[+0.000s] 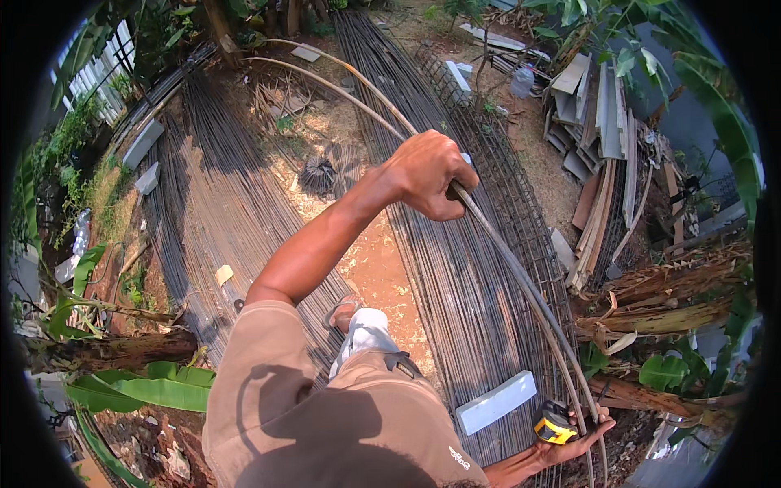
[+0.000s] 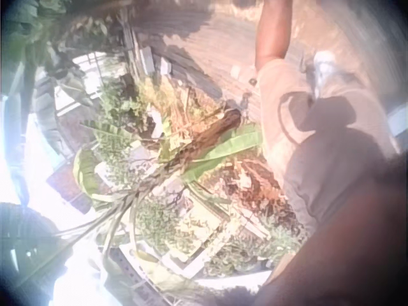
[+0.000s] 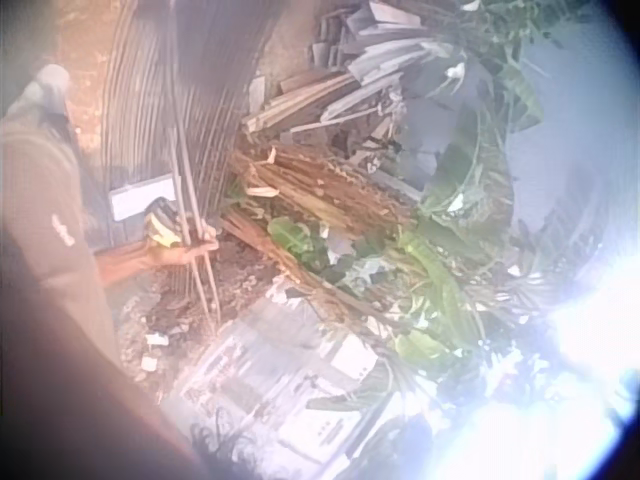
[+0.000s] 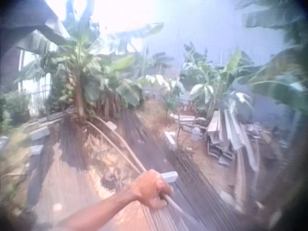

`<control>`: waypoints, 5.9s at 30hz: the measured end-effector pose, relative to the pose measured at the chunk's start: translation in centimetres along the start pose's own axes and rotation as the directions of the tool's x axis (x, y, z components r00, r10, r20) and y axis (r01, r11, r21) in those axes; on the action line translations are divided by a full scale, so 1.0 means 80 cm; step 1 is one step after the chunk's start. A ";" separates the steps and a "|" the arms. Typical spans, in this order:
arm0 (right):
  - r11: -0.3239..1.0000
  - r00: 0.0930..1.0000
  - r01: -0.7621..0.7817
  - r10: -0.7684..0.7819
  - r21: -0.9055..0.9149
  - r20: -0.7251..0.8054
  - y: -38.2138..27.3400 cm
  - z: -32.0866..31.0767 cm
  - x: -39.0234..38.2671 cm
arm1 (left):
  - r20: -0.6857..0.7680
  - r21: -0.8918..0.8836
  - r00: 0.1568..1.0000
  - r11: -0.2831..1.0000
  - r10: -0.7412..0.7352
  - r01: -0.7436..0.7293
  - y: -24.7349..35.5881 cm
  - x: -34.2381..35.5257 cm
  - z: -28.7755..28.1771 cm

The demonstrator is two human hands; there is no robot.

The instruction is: The person measures a bundle of steel rods with a tape measure, then uses an angle grinder to cut the rods. The person handles the power cord and plugs the grinder into a power strip before cutting.

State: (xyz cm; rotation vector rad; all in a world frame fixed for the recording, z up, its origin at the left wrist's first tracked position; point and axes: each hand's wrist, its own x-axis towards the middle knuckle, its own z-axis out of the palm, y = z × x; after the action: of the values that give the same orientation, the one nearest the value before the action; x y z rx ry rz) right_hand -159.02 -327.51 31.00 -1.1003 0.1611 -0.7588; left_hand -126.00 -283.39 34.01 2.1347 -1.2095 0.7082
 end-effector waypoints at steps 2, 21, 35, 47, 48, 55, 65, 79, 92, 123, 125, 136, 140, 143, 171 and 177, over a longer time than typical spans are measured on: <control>0.990 0.989 0.109 -0.099 -0.088 0.107 -0.025 -0.018 0.012 | 0.042 0.038 0.997 0.997 -0.064 0.062 0.019 0.025 -0.010; 0.960 0.928 0.181 -0.238 -0.213 -0.288 0.097 0.063 0.063 | 0.162 -0.077 0.986 0.996 -0.040 0.053 -0.143 0.070 0.083; 0.940 0.654 0.037 -0.280 -0.340 -0.703 0.267 0.238 0.206 | 0.272 -0.225 0.957 0.974 0.098 -0.035 -0.404 0.184 0.158; 0.980 0.759 -0.089 0.182 0.178 -0.625 0.555 0.193 0.468 | 0.413 -0.127 0.911 0.988 -0.029 0.089 -0.669 0.311 0.398; 0.966 0.716 -0.173 0.258 0.193 -0.648 0.584 0.205 0.489 | 0.431 -0.151 0.900 0.978 -0.064 0.142 -0.700 0.309 0.410; 0.903 0.603 -0.311 0.428 0.295 -0.674 0.743 0.279 0.509 | 0.665 -0.059 0.734 0.970 -0.139 0.236 -0.866 0.334 0.471; 0.817 0.438 -0.386 0.571 0.428 -0.695 0.990 0.417 0.618 | 0.851 0.155 0.473 0.970 -0.228 0.190 -1.195 0.306 0.563; 0.633 0.166 -0.502 0.739 0.589 -0.653 1.279 0.514 0.637 | 0.829 -0.077 0.555 0.968 -0.070 0.237 -1.530 0.131 0.685; 0.660 0.161 -0.437 0.725 0.611 -0.669 1.403 0.433 0.695 | 0.965 0.132 0.168 0.930 -0.199 0.344 -1.498 0.193 0.763; 0.331 0.102 -0.919 0.727 0.216 -0.679 1.836 0.285 0.739 | 0.807 0.105 0.548 0.967 -0.220 0.233 -1.682 -0.062 1.242; 0.257 -0.030 -0.885 0.801 0.389 -0.597 1.786 0.333 0.773 | 0.814 -0.009 0.542 0.929 -0.207 0.369 -1.688 -0.085 1.220; 0.209 0.212 -0.922 0.977 0.327 -0.027 1.463 0.369 0.668 | 0.908 0.164 -0.050 0.243 -0.416 0.956 -1.534 -0.149 0.906; 0.367 0.285 -0.896 0.906 0.250 -0.312 1.368 0.328 0.558 | 0.910 0.235 -0.120 0.254 -0.397 0.938 -1.418 -0.117 0.829; 0.333 0.239 -0.929 0.873 0.162 -0.425 1.307 0.266 0.456 | 0.937 0.133 -0.064 0.182 -0.343 0.974 -1.308 -0.087 0.807; 0.634 -0.203 -0.019 0.755 0.773 -0.624 0.845 0.111 -0.317 | 0.937 0.301 -0.136 0.546 -0.321 0.782 -0.336 0.012 1.066; 0.655 -0.336 0.125 0.735 0.745 -0.589 0.820 0.044 -0.348 | 0.895 -0.363 0.178 0.437 0.408 0.823 0.245 0.167 1.226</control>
State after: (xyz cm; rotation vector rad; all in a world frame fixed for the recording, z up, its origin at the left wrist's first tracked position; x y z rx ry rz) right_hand -146.93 -292.13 -29.79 0.5948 1.5990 -0.8075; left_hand -121.33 -368.37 -20.23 1.4739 -1.1274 -1.6068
